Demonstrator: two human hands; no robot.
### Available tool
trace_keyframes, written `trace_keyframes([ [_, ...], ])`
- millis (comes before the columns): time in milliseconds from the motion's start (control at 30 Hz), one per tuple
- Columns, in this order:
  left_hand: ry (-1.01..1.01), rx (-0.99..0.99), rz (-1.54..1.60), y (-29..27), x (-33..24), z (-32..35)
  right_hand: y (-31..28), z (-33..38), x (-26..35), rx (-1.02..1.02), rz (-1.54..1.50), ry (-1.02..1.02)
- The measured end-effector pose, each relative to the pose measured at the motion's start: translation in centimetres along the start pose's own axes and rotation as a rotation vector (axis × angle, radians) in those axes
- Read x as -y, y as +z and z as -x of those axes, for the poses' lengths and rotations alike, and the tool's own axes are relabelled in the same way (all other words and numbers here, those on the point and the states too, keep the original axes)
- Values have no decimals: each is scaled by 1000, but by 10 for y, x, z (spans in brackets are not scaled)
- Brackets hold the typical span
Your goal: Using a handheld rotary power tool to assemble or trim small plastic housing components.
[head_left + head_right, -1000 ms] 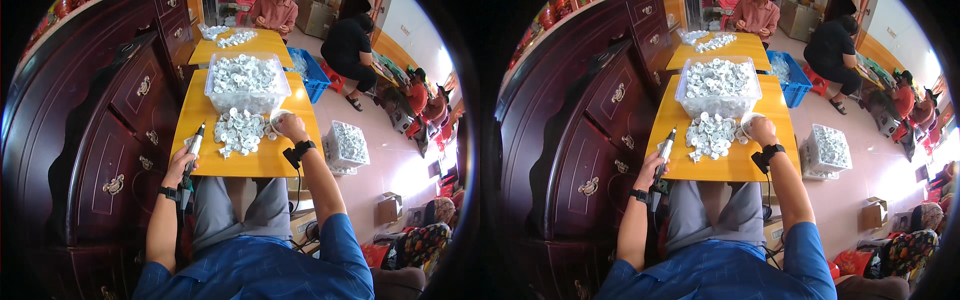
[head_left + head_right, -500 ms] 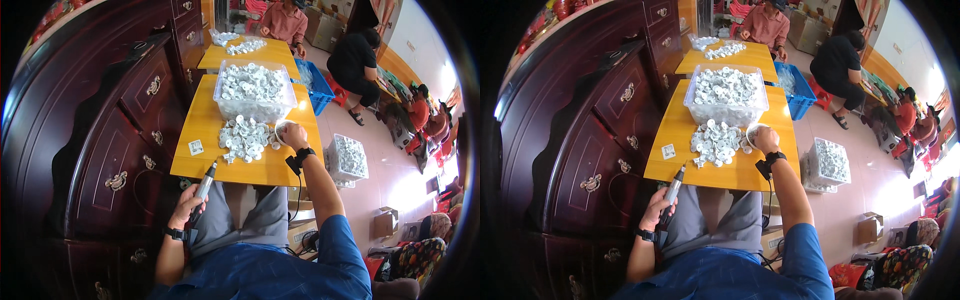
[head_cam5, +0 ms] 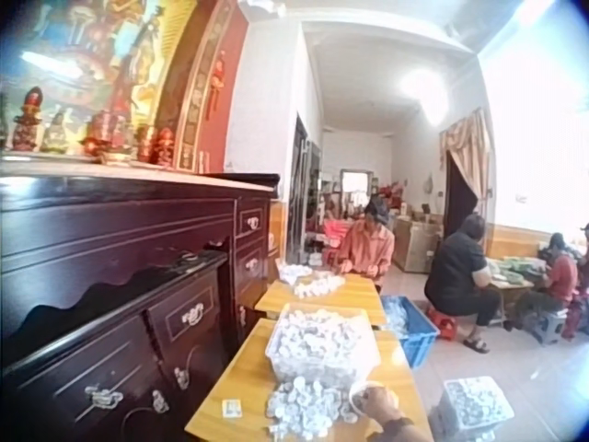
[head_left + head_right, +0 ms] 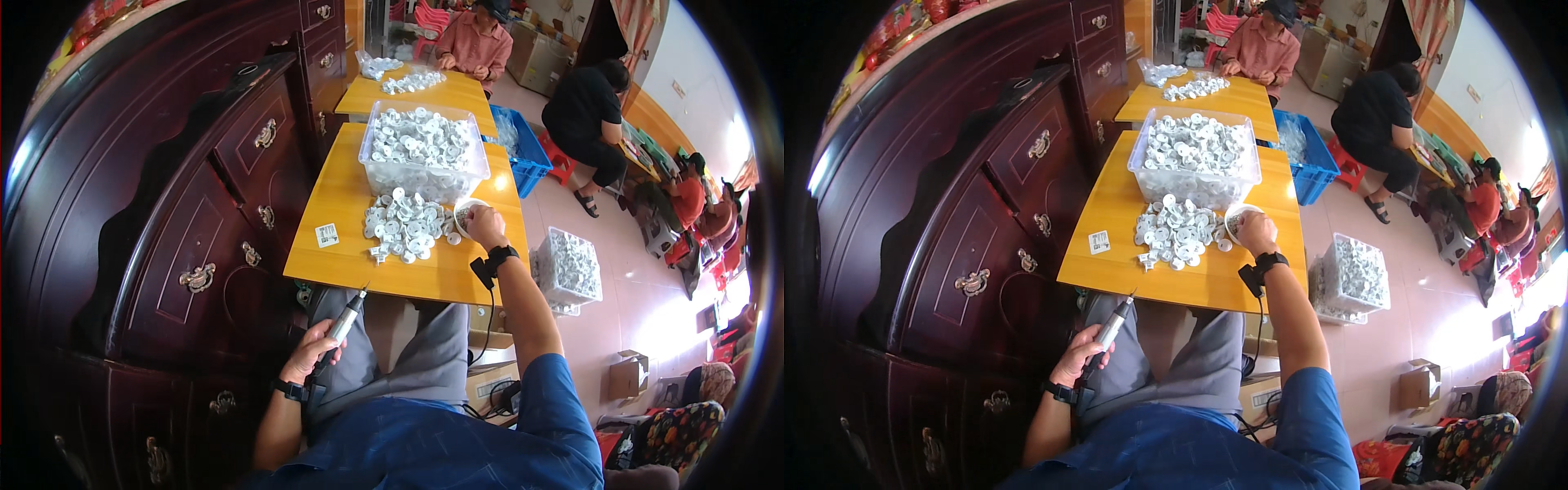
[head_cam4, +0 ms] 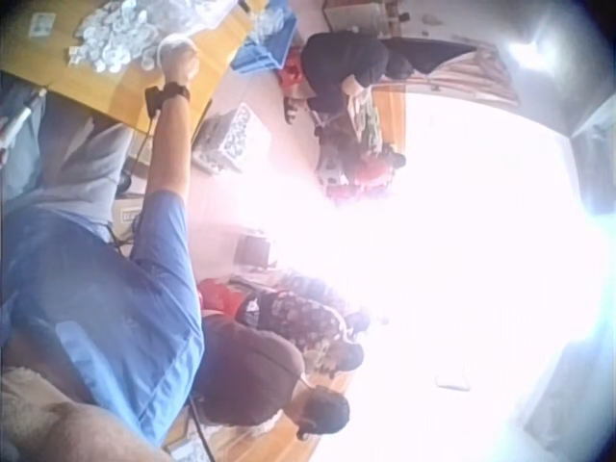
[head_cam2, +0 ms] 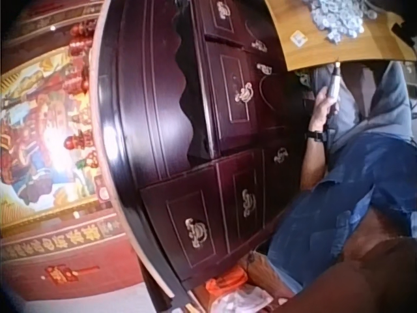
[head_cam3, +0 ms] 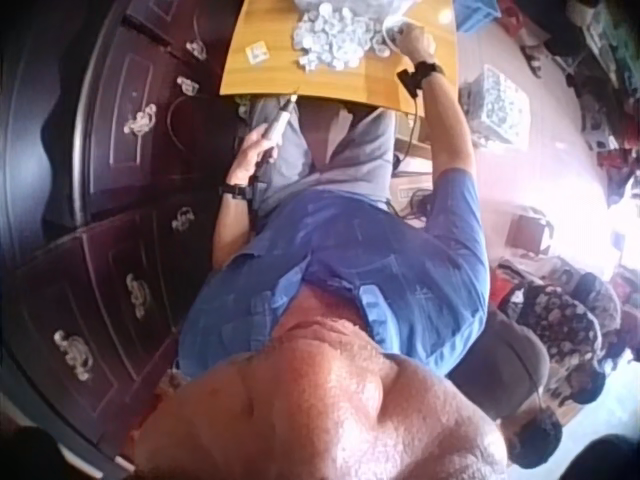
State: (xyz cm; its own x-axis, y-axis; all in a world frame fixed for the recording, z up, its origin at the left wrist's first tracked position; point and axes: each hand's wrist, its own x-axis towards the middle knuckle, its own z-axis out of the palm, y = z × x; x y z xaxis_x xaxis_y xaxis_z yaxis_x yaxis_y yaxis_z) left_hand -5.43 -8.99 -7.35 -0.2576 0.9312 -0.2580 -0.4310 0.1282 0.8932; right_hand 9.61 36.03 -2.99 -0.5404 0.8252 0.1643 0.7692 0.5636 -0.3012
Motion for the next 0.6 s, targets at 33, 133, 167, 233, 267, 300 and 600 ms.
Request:
trace_keyframes([
  [33, 1, -1, 1, 2, -1, 2, 1, 0, 0, -5, 17, 6],
  [133, 13, 16, 20, 3, -2, 8, 4, -2, 0, 5, 48, 20],
  [167, 3, 8, 21, 3, -2, 9, 5, -3, -1, 6, 49, 18],
  [233, -7, 1, 25, 5, -1, 10, 7, -4, -5, -3, 43, 15],
  [267, 0, -10, -25, 7, -4, 10, 5, -3, -2, 0, 45, 13],
  [300, 7, -21, -75, 8, -6, 8, 2, -2, -1, 16, 26, 11],
  [600, 51, 81, -163, 14, -3, -17, -5, -4, -7, 17, -73, -11],
])
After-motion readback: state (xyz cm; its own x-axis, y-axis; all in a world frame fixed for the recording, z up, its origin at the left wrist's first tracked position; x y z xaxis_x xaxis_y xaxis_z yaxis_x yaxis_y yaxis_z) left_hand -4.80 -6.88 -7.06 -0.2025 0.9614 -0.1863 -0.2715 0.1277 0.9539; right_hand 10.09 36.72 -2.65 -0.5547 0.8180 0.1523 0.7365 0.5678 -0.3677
